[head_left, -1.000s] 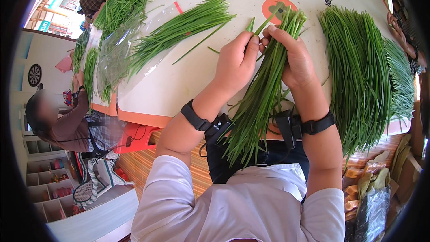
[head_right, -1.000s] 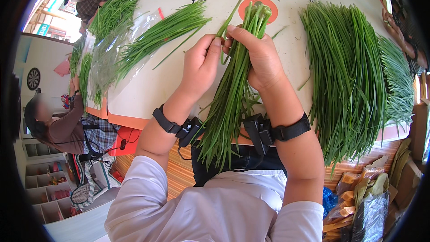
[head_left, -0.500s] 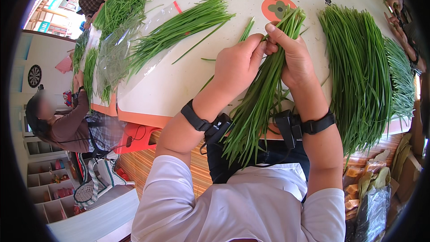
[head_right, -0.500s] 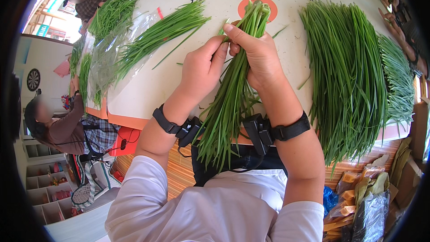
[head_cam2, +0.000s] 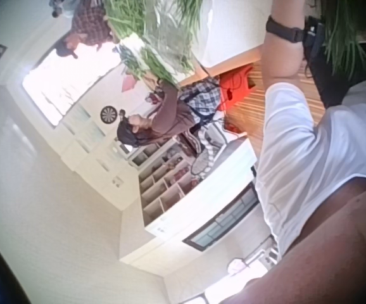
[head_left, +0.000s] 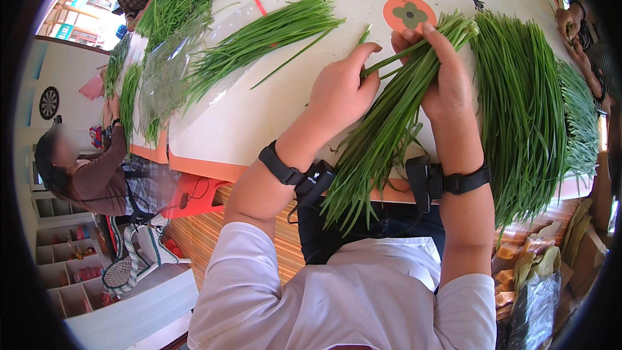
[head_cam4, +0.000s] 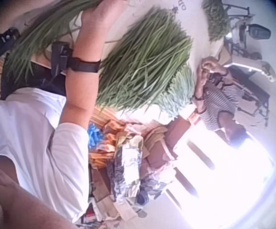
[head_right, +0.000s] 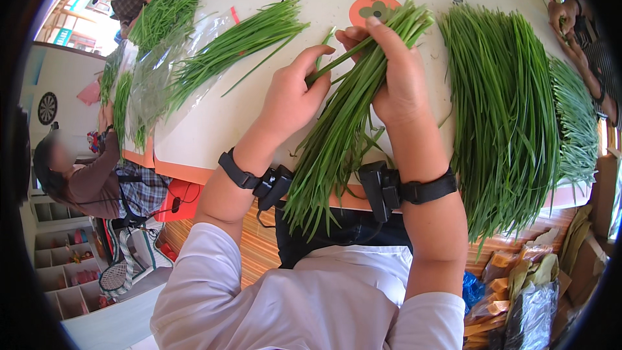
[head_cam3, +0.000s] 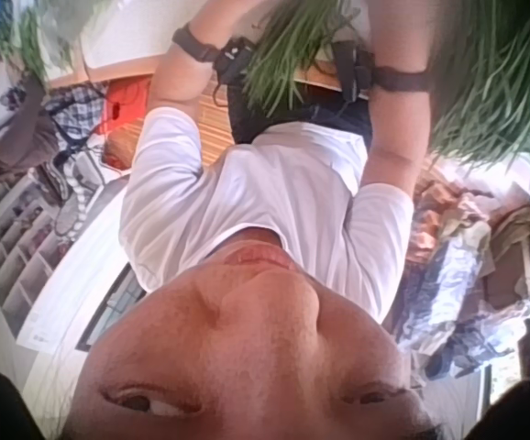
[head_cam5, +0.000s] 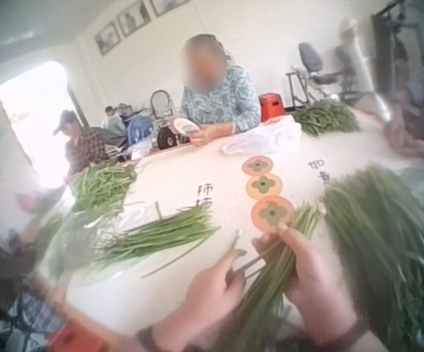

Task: The person sorts and bundles long green vegetables, likely chives or scallions, on a large table. They gather the vegetables into bunches, align the stems, and arrange them neatly on the table surface.

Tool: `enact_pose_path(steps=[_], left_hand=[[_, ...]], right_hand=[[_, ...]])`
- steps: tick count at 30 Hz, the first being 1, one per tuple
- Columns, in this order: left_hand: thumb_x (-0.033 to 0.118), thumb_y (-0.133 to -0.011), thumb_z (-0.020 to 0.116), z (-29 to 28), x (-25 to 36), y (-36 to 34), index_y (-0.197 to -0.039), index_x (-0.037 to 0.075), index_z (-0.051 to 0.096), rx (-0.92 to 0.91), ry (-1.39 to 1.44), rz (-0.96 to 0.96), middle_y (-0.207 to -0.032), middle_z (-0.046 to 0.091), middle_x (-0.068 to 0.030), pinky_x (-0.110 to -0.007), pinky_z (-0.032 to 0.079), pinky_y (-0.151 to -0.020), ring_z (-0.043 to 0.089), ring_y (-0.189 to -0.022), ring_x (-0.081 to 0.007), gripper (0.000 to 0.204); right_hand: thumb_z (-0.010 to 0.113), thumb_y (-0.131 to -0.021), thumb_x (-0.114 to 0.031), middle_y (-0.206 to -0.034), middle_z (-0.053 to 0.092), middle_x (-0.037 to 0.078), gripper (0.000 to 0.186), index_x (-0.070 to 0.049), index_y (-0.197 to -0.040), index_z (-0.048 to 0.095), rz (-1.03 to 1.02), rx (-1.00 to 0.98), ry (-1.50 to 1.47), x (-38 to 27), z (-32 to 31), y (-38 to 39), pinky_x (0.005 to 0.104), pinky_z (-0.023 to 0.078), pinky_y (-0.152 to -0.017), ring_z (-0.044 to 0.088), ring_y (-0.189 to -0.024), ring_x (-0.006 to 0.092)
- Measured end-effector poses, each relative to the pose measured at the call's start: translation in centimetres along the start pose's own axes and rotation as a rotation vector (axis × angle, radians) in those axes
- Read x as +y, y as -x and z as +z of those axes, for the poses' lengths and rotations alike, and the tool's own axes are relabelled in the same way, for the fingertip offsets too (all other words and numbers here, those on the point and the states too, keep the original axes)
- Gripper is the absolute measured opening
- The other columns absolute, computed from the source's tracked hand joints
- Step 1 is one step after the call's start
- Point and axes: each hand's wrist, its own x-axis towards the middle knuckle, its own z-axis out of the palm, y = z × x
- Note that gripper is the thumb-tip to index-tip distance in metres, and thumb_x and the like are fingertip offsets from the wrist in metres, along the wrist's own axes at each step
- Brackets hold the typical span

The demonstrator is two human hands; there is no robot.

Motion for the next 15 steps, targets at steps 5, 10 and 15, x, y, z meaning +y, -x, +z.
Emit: enact_pose_path(steps=[5, 10, 15], left_hand=[[0.002, -0.076, 0.060, -0.7, -0.9, -0.7, -0.093, 0.004, 0.062, -0.072, 0.147, -0.079, -0.054, 0.040, 0.0017, -0.023, 0.030, -0.046, 0.035, -0.050, -0.0061, 0.018], [0.007, -0.073, 0.066, -1.0, -3.2, -1.5, -0.089, 0.003, 0.060, 0.183, -0.106, 0.143, -0.060, 0.046, -0.0021, -0.026, 0.037, -0.053, 0.042, -0.057, -0.0143, 0.018], [0.018, -0.075, 0.063, -1.2, -2.8, -1.2, -0.085, 0.005, 0.058, 0.185, -0.546, 0.128, -0.069, 0.052, -0.0070, -0.034, 0.039, -0.070, 0.051, -0.075, -0.0233, 0.017]], right_hand=[[0.048, -0.089, -0.015, -0.063, 0.041, -0.002, 0.010, -0.006, -0.086, 0.048, 0.167, -0.391, -0.477, -2.0, -1.9, -0.7, 0.0276, 0.044, -0.062, 0.041, -0.054, 0.0089], [0.039, -0.093, -0.019, -0.059, 0.039, -0.002, 0.014, -0.008, -0.085, 0.039, 0.194, -0.869, -0.834, -3.6, -1.3, 0.2, 0.0191, 0.038, -0.043, 0.040, -0.045, 0.0052], [0.039, -0.093, -0.020, -0.059, 0.038, -0.002, 0.016, -0.005, -0.090, 0.042, 0.230, -0.818, -0.828, -3.4, -1.2, 0.4, 0.0198, 0.036, -0.042, 0.039, -0.044, 0.0059]])
